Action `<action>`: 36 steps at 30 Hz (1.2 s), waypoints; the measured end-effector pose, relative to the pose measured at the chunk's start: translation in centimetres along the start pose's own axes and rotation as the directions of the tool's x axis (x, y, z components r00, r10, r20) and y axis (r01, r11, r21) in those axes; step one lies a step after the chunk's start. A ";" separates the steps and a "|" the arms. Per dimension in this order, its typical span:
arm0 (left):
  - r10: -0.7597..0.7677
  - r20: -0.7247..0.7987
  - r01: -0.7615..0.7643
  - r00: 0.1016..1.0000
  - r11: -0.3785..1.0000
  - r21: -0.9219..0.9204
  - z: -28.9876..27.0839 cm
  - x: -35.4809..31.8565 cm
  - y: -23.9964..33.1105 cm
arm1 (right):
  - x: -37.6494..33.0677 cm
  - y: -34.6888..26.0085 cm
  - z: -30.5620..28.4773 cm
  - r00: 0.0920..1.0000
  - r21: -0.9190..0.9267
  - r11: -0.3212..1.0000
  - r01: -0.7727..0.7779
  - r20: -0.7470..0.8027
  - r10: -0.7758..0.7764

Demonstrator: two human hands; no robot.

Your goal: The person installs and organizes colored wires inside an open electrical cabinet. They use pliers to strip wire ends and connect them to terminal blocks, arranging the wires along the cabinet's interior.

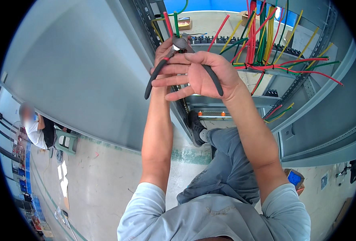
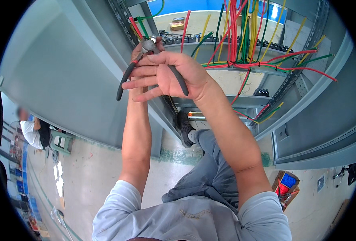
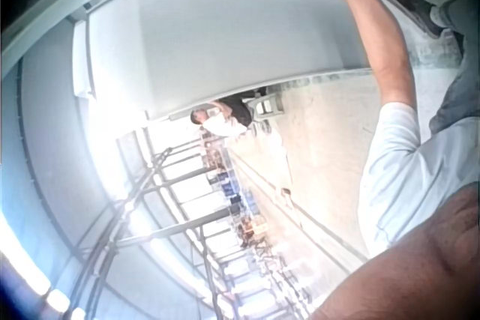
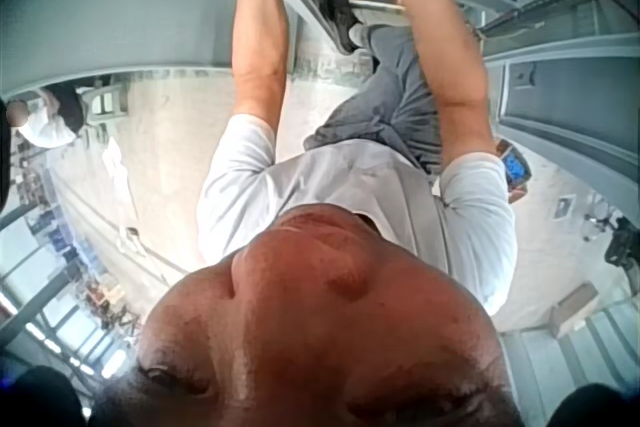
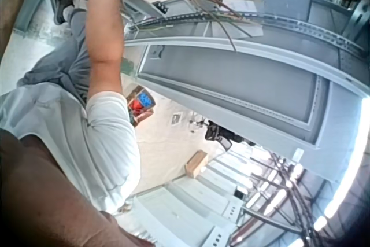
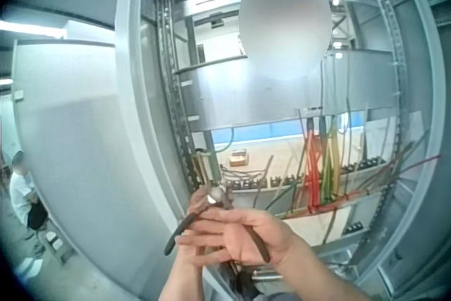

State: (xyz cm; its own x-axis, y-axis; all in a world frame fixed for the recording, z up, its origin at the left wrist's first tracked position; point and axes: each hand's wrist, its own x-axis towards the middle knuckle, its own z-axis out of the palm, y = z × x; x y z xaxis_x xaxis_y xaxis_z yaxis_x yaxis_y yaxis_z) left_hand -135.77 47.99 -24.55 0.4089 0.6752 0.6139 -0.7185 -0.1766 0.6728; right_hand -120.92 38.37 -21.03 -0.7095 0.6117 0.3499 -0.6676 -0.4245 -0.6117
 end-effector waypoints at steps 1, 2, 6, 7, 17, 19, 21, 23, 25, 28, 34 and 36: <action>0.000 0.004 0.000 1.000 1.000 -0.016 -0.1 0.1 0.0 | 0.0 -0.1 0.1 1.000 -0.014 1.000 -0.004 -0.020 0.004; -0.009 -0.014 0.009 1.000 1.000 -0.010 -0.2 0.1 0.1 | 0.0 -0.1 0.2 0.999 -0.028 1.000 -0.008 -0.040 0.007; -0.036 -0.027 0.038 0.999 0.998 0.050 -0.5 0.2 -0.1 | -0.8 -0.9 -0.1 0.994 -0.116 0.989 -0.094 -0.058 0.087; -0.038 -0.021 0.040 0.999 0.996 0.080 -0.5 0.1 0.0 | -1.2 -1.2 0.1 0.992 -0.142 0.983 -0.112 -0.071 0.103; -0.093 -0.043 0.101 0.995 0.967 0.234 0.3 -0.5 0.8 | -3.1 -3.2 0.5 0.960 -0.288 0.920 -0.268 -0.157 0.230; -0.046 -0.065 0.059 0.997 0.976 0.211 -0.4 -0.5 0.0 | -3.4 -3.9 0.5 0.950 -0.339 0.889 -0.307 -0.166 0.264; -0.007 -0.066 0.021 0.998 0.979 0.204 -0.6 -0.4 -0.3 | -4.2 -3.8 2.0 0.937 -0.464 0.818 -0.340 -0.243 0.251; 0.034 -0.047 -0.023 0.998 0.978 0.210 -0.2 -0.4 0.0 | -5.0 -4.2 3.7 0.929 -0.539 0.762 -0.359 -0.287 0.235; 0.029 -0.017 -0.024 0.999 0.977 0.213 0.7 -0.5 0.4 | -6.1 -4.7 5.0 0.926 -0.558 0.745 -0.364 -0.300 0.228; 0.041 -0.010 -0.037 0.999 0.971 0.238 1.2 -0.8 0.6 | -6.5 -4.3 7.7 0.928 -0.719 0.645 -0.258 -0.370 -0.042; 0.087 -0.055 -0.067 0.995 0.957 0.283 2.6 -1.4 0.4 | -7.1 -1.4 9.7 0.812 -0.914 0.259 -0.312 -0.398 -0.427; 0.092 -0.051 -0.072 0.994 0.948 0.309 2.7 -1.6 0.3 | -6.4 -0.7 9.6 0.817 -0.833 -0.305 -0.461 -0.264 -0.513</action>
State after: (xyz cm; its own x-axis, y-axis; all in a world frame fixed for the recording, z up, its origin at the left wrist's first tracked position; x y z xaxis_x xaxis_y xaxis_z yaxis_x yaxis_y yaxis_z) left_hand -135.08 44.94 -24.21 0.3122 0.6915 0.6515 -0.5372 -0.4371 0.7214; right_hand -118.03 28.34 -16.01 -0.1778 0.8934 0.4125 0.7188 0.4042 -0.5657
